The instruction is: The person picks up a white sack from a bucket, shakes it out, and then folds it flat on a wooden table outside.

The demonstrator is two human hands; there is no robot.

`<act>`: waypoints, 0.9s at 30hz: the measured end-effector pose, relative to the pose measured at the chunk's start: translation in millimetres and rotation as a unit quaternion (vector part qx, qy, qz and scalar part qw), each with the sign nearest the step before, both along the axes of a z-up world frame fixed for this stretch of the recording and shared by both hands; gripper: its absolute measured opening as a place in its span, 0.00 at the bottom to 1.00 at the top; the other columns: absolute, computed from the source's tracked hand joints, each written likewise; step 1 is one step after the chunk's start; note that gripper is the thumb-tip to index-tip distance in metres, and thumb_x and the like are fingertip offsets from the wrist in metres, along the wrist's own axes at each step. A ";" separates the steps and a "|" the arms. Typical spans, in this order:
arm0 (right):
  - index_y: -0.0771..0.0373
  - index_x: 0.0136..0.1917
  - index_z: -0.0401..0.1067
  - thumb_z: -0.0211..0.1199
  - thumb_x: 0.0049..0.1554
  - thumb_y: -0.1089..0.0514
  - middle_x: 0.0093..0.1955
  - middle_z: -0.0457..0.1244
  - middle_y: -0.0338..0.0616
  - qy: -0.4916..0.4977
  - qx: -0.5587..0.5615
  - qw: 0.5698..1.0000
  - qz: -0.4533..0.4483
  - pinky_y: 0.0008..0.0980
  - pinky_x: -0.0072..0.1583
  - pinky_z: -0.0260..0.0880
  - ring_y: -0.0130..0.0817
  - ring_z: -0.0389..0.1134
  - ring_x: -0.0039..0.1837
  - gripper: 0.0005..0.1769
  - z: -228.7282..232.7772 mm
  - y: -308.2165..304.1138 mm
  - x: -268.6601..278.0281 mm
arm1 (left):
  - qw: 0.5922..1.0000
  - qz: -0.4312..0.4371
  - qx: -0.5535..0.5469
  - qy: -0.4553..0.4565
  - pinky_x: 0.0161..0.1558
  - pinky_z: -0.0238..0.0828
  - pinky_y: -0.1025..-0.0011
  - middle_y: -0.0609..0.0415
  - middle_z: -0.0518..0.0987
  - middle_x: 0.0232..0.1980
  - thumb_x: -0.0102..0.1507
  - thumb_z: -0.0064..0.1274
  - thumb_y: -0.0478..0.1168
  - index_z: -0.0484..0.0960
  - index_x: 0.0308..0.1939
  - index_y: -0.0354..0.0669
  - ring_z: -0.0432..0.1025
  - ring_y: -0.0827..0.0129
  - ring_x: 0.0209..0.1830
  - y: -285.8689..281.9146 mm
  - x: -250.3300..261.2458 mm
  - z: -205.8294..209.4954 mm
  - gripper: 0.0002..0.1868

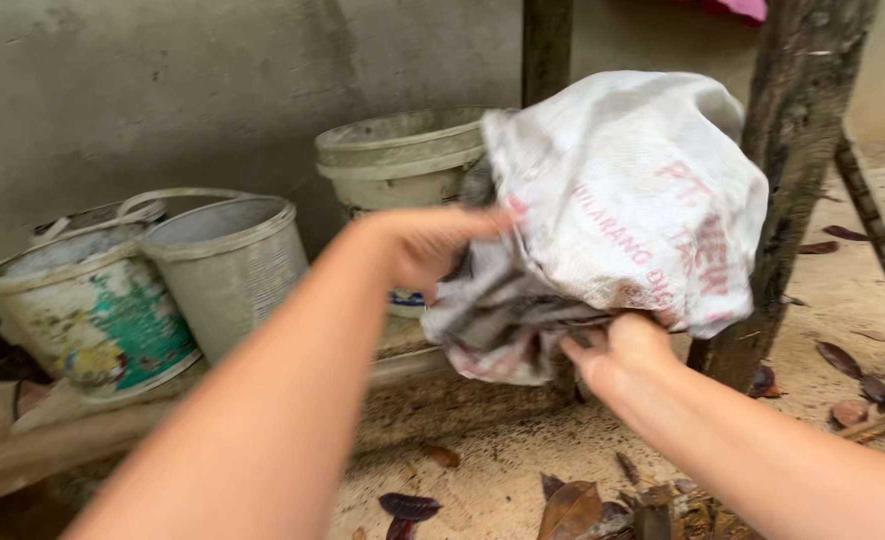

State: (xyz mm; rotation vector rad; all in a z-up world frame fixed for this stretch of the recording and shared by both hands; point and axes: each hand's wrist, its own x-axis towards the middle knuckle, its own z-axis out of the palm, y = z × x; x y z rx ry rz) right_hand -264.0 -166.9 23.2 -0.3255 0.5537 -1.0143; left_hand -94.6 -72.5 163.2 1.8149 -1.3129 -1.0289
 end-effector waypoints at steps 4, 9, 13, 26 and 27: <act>0.66 0.78 0.52 0.35 0.68 0.41 0.78 0.56 0.55 -0.118 0.058 0.990 0.044 0.61 0.78 0.47 0.49 0.53 0.81 0.34 0.5 27.6 6.8 | 0.951 0.145 -0.068 -0.266 0.73 0.29 0.28 0.32 0.43 0.81 0.36 0.70 0.72 0.27 0.80 0.57 0.35 0.41 0.83 8.8 -31.8 -27.5 0.84; 0.64 0.80 0.50 0.32 0.68 0.36 0.81 0.52 0.57 -0.160 0.102 0.976 0.103 0.62 0.76 0.50 0.53 0.50 0.81 0.39 -30.3 25.2 -14.3 | 0.853 0.208 -0.031 -0.477 0.77 0.13 0.32 0.47 0.75 0.68 0.48 0.69 0.64 0.50 0.79 0.58 0.63 0.55 0.75 39.0 -8.1 -35.2 0.62; 0.64 0.82 0.42 0.37 0.70 0.34 0.82 0.47 0.63 -0.014 0.192 0.969 0.154 0.68 0.74 0.51 0.60 0.53 0.81 0.40 -58.0 3.8 -37.7 | 0.741 0.395 -0.198 -0.505 0.56 0.74 0.53 0.43 0.85 0.44 0.61 0.60 0.41 0.88 0.45 0.48 0.79 0.49 0.48 75.6 52.3 -52.6 0.10; 0.52 0.75 0.61 0.26 0.66 0.26 0.78 0.63 0.42 0.243 0.037 0.957 0.155 0.61 0.74 0.57 0.39 0.63 0.78 0.42 -48.2 -51.8 -75.1 | 0.755 0.434 0.249 -0.424 0.34 0.79 0.70 0.49 0.86 0.36 0.64 0.63 0.49 0.86 0.46 0.39 0.81 0.68 0.31 277.4 243.0 -114.2 0.17; 0.50 0.75 0.61 0.26 0.65 0.25 0.78 0.62 0.42 0.243 0.024 0.959 0.147 0.59 0.74 0.58 0.39 0.63 0.78 0.41 -42.6 -51.2 -74.2 | 0.750 0.442 0.270 -0.410 0.32 0.79 0.71 0.51 0.86 0.37 0.65 0.62 0.47 0.87 0.47 0.40 0.83 0.70 0.31 284.8 248.5 -128.9 0.15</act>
